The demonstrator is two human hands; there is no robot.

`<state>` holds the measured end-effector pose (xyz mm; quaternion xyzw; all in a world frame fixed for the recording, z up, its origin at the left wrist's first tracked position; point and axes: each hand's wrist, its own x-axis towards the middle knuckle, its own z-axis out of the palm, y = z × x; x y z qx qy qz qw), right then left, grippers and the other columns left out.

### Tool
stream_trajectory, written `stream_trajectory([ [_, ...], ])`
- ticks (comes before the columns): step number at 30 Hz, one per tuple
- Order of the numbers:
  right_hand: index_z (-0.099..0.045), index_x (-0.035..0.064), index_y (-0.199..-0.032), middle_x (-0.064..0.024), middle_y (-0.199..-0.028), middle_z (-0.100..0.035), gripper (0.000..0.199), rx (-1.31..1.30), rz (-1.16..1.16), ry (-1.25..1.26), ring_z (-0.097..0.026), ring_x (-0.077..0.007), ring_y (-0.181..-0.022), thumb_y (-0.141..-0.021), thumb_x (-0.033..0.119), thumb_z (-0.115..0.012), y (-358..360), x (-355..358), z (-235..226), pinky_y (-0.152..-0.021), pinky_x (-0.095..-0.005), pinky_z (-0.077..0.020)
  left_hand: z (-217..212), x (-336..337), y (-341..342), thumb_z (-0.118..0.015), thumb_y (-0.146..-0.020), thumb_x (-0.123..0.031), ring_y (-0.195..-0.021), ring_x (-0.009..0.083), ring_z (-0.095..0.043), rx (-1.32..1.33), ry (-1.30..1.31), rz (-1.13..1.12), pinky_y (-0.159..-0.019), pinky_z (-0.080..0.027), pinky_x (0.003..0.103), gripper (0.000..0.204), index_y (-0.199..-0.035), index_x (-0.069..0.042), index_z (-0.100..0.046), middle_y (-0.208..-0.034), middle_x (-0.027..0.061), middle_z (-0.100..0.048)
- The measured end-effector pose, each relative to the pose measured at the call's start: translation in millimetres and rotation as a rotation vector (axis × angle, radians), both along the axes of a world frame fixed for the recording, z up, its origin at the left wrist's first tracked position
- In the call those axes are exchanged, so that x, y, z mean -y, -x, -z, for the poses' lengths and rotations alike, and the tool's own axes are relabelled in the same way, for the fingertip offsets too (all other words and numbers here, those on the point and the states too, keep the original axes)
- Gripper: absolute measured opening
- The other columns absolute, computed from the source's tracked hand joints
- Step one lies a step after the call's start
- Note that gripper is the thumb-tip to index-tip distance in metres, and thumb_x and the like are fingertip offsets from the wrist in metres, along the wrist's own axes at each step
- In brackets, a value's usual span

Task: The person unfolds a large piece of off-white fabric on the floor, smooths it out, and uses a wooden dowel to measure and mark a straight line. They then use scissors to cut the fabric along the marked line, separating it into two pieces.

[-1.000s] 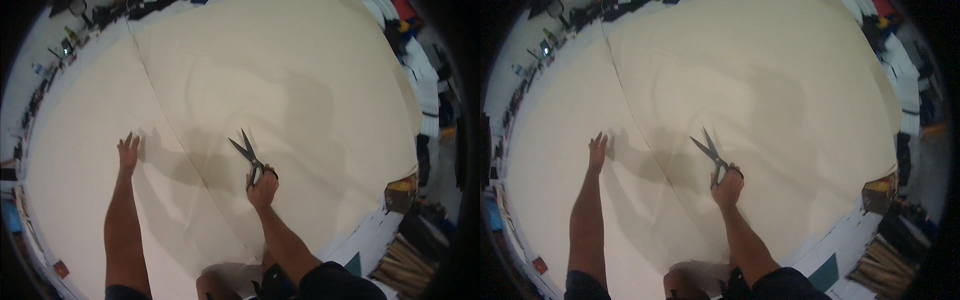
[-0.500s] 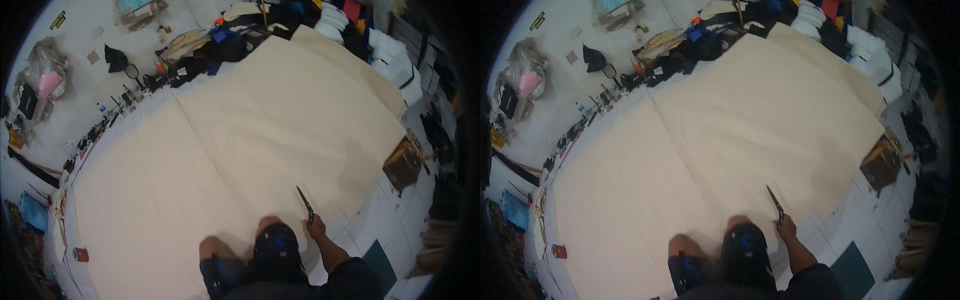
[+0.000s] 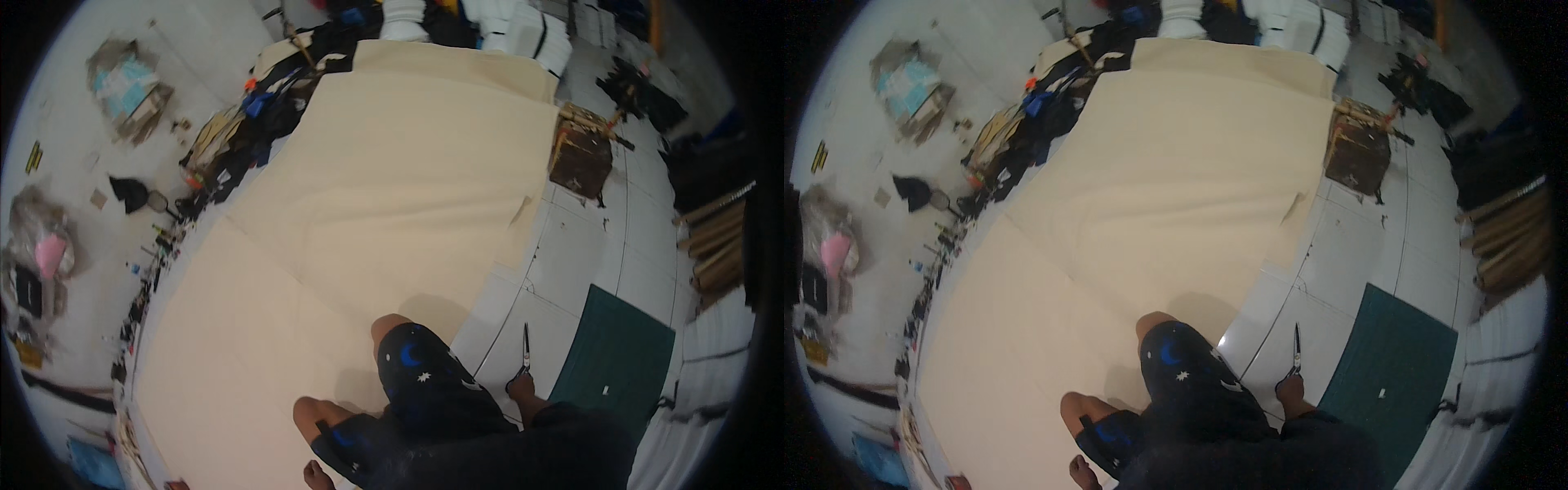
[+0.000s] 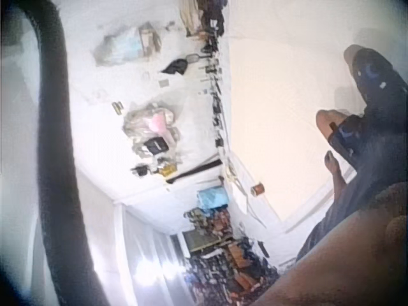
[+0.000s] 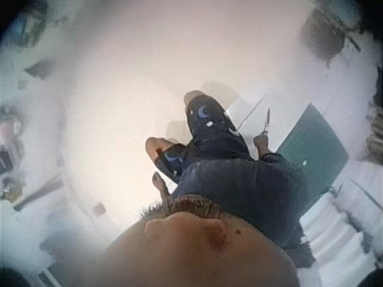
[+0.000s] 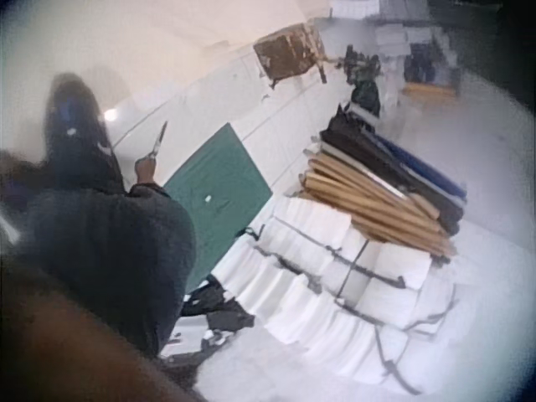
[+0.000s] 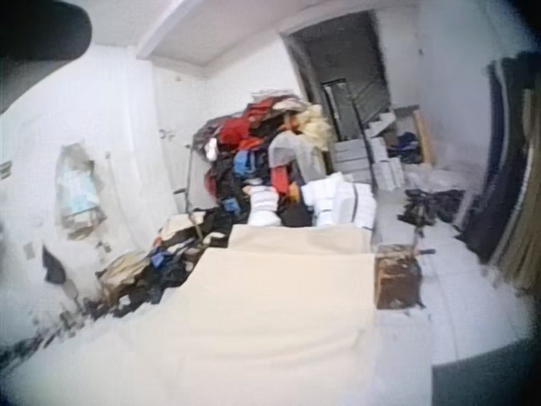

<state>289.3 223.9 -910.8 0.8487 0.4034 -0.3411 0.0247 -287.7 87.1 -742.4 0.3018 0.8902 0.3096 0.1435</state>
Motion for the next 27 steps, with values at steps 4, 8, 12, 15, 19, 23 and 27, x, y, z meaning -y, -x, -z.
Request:
stream_trajectory([
  [4, -0.07, 0.005, -0.089, -0.0176, -0.093, -0.069, 0.016, 0.108, -0.344, 0.166, -0.068, -0.034, -0.09, -0.08, 0.015, -0.062, 3.0, -73.3, -31.7, -0.076, -0.0453, -0.054, -97.6, -94.2, -51.4, -0.06, -0.092, -0.035, -0.11, 0.0383, -0.055, 0.154, -0.184, 0.037, -0.096, -0.044, 0.045, 0.05, -0.122, 0.006, -0.056, -0.12, 0.0257, -0.057],
  [8, -0.057, 0.0095, -0.119, -0.0188, -0.114, -0.061, 0.045, -0.183, -0.558, -0.279, -0.059, -0.0354, -0.108, -0.083, 0.034, -0.065, 57.9, -156.0, -44.3, -0.088, -0.0491, -0.0482, -90.3, -120.6, -79.4, -0.065, -0.088, -0.028, -0.111, 0.0409, -0.05, 0.153, -0.238, 0.181, -0.098, -0.041, 0.047, 0.052, -0.123, 0.006, -0.049, -0.122, 0.0253, -0.049],
  [12, -0.048, 0.01, -0.135, -0.0217, -0.138, -0.046, 0.056, -0.489, -0.721, -0.434, -0.045, -0.0401, -0.127, -0.089, 0.041, -0.054, 121.0, -214.6, -43.6, -0.104, -0.0501, -0.038, -90.6, -121.9, -112.6, -0.068, -0.082, -0.033, -0.113, 0.0415, -0.046, -0.27, -0.082, 0.309, -0.096, -0.039, 0.05, 0.055, -0.12, 0.003, -0.052, -0.121, 0.026, -0.047],
  [15, -0.038, 0.0189, -0.146, -0.0167, -0.156, -0.021, 0.061, -0.004, -1.289, -0.508, -0.021, -0.0405, -0.143, -0.093, 0.047, -0.046, 128.2, -215.6, -13.2, -0.111, -0.0633, -0.017, -112.0, -121.2, -137.7, -0.065, -0.086, -0.038, -0.111, 0.0415, -0.048, -0.282, -0.047, 0.268, -0.096, -0.039, 0.049, 0.055, -0.12, 0.004, -0.055, -0.121, 0.028, -0.049],
  [19, -0.045, 0.0262, -0.142, -0.0141, -0.15, -0.035, 0.052, -0.013, -1.215, -0.646, -0.032, -0.036, -0.139, -0.094, 0.047, -0.044, 147.9, -227.8, -15.7, -0.107, -0.0647, -0.0236, -127.3, -113.5, -148.3, -0.067, -0.083, -0.033, -0.107, 0.0414, -0.047, -0.365, -0.036, 0.271, -0.093, -0.038, 0.051, 0.051, -0.116, 0.002, -0.054, -0.118, 0.0261, -0.047],
  [23, -0.047, 0.0086, -0.138, -0.024, -0.141, -0.043, 0.059, -0.199, -0.916, -0.207, -0.038, -0.0385, -0.134, -0.097, 0.051, -0.04, 162.4, -249.2, -33.4, -0.108, -0.0551, -0.0294, -162.2, -121.6, -150.6, -0.065, -0.084, -0.031, -0.106, 0.0403, -0.049, -0.284, 0.075, 0.366, -0.094, -0.039, 0.05, 0.046, -0.116, 0.001, -0.055, -0.115, 0.0266, -0.051],
  [27, -0.051, -0.0104, -0.126, -0.0303, -0.129, -0.052, 0.083, -0.092, -0.065, -0.264, -0.052, -0.0442, -0.118, -0.096, 0.063, -0.027, 107.0, -328.5, -88.4, -0.099, -0.0485, -0.042, -193.2, -111.3, -164.7, -0.072, -0.074, -0.031, -0.112, 0.0438, -0.043, -0.03, 0.098, 0.564, -0.093, -0.037, 0.055, 0.055, -0.116, -0.001, -0.052, -0.122, 0.0261, -0.045],
])
